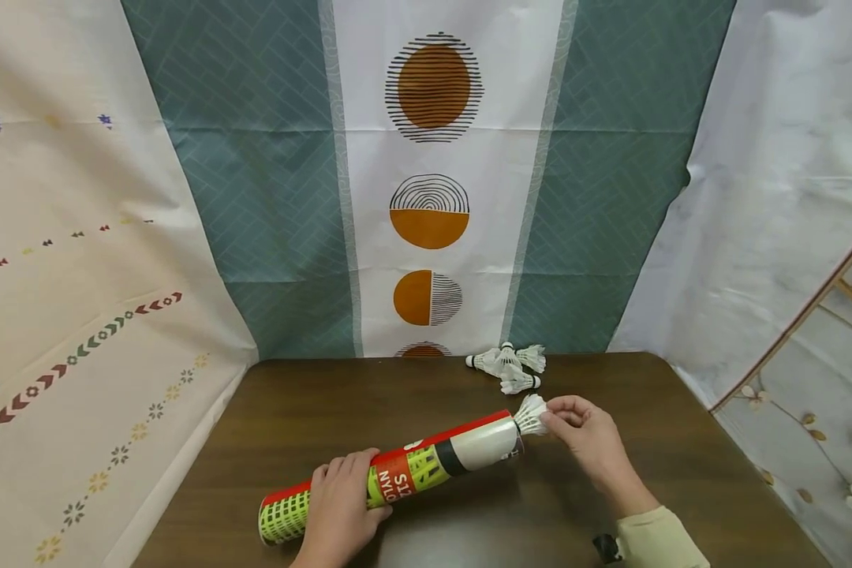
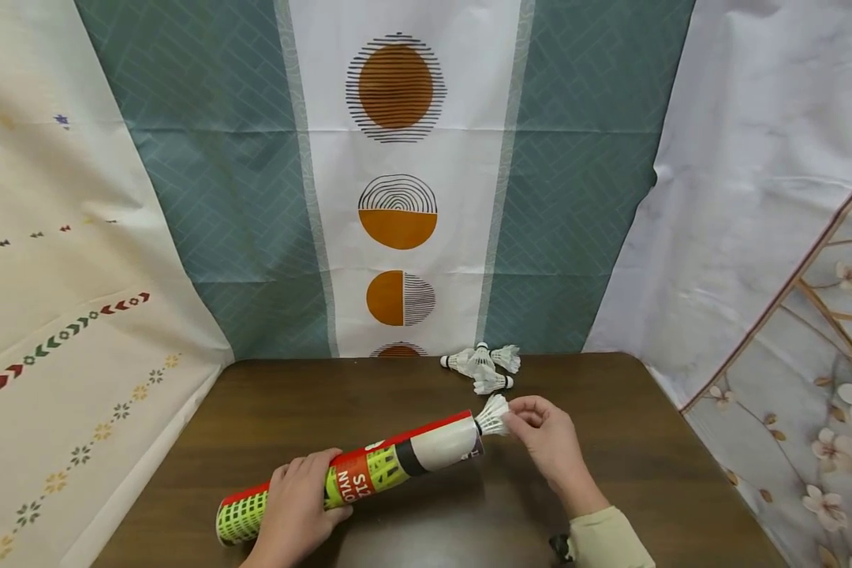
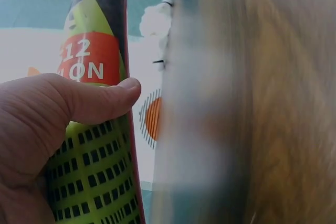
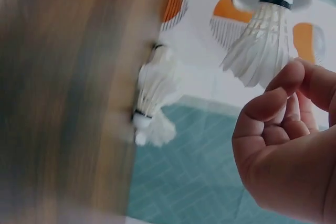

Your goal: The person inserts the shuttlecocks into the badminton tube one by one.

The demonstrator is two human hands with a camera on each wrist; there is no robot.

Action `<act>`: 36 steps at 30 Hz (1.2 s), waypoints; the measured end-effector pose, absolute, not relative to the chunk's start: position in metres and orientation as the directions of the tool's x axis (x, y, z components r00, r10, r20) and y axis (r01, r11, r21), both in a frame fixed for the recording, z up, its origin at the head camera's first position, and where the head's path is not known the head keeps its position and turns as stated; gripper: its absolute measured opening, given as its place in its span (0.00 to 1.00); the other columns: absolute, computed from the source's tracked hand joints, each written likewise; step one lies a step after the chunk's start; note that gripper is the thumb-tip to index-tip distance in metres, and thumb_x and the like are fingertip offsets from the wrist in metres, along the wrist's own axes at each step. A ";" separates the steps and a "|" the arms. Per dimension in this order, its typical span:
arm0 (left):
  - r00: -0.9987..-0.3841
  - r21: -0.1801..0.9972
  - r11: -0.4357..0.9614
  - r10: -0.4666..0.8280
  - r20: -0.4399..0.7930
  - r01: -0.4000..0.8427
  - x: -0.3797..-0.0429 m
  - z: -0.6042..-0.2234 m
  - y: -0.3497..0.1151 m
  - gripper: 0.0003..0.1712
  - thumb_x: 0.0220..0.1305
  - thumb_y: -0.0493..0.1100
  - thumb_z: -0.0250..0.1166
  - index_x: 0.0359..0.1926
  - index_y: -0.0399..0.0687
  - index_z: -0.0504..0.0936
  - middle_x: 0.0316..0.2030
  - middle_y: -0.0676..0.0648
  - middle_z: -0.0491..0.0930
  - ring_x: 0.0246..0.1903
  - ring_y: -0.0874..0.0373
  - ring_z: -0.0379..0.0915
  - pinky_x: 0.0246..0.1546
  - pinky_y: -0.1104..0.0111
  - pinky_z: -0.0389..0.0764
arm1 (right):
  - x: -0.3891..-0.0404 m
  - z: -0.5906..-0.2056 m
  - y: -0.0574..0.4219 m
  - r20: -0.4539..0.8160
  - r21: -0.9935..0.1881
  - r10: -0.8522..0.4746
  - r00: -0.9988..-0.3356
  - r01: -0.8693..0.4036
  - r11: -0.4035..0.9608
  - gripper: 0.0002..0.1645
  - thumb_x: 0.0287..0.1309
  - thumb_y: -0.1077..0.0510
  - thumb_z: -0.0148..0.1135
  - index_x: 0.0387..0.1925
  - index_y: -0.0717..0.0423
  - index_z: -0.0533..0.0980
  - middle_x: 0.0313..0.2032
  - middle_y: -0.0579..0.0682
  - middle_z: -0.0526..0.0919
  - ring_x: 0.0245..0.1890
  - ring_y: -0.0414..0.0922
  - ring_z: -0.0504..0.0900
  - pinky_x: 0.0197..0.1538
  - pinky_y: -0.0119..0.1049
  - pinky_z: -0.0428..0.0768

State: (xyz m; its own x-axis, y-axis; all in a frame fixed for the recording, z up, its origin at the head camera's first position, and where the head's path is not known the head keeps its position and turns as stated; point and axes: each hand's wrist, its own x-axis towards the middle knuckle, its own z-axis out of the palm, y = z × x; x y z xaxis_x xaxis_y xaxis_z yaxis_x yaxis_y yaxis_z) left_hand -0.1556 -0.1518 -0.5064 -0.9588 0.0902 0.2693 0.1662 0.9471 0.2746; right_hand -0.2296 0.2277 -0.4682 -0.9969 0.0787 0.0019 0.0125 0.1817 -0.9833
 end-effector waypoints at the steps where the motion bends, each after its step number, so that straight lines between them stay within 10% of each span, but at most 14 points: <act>1: -0.960 0.284 0.945 0.082 0.268 0.160 -0.154 -0.506 -0.150 0.51 0.35 0.56 0.92 0.62 0.50 0.80 0.53 0.48 0.86 0.52 0.47 0.80 0.54 0.44 0.75 | -0.224 -0.467 0.222 0.002 -0.983 0.073 -0.997 0.011 0.183 0.20 0.68 0.59 0.73 0.55 0.67 0.79 0.34 0.45 0.89 0.33 0.38 0.85 0.41 0.30 0.85; 27: -0.983 0.343 0.935 0.026 0.182 0.088 -0.133 -0.496 -0.144 0.52 0.33 0.54 0.93 0.63 0.54 0.79 0.53 0.50 0.85 0.53 0.47 0.79 0.57 0.41 0.74 | -0.179 -0.472 0.189 0.053 -0.988 -0.294 -0.954 -0.093 0.126 0.41 0.74 0.57 0.66 0.79 0.62 0.58 0.48 0.61 0.91 0.44 0.37 0.86 0.52 0.30 0.82; 36: -0.985 0.376 0.925 -0.018 0.170 0.048 -0.131 -0.499 -0.150 0.53 0.33 0.54 0.92 0.64 0.54 0.79 0.54 0.48 0.86 0.53 0.45 0.80 0.58 0.38 0.74 | -0.235 -0.478 0.210 0.203 -0.861 -0.077 -0.976 -0.215 0.461 0.20 0.77 0.52 0.63 0.63 0.56 0.80 0.50 0.54 0.90 0.48 0.45 0.87 0.52 0.37 0.83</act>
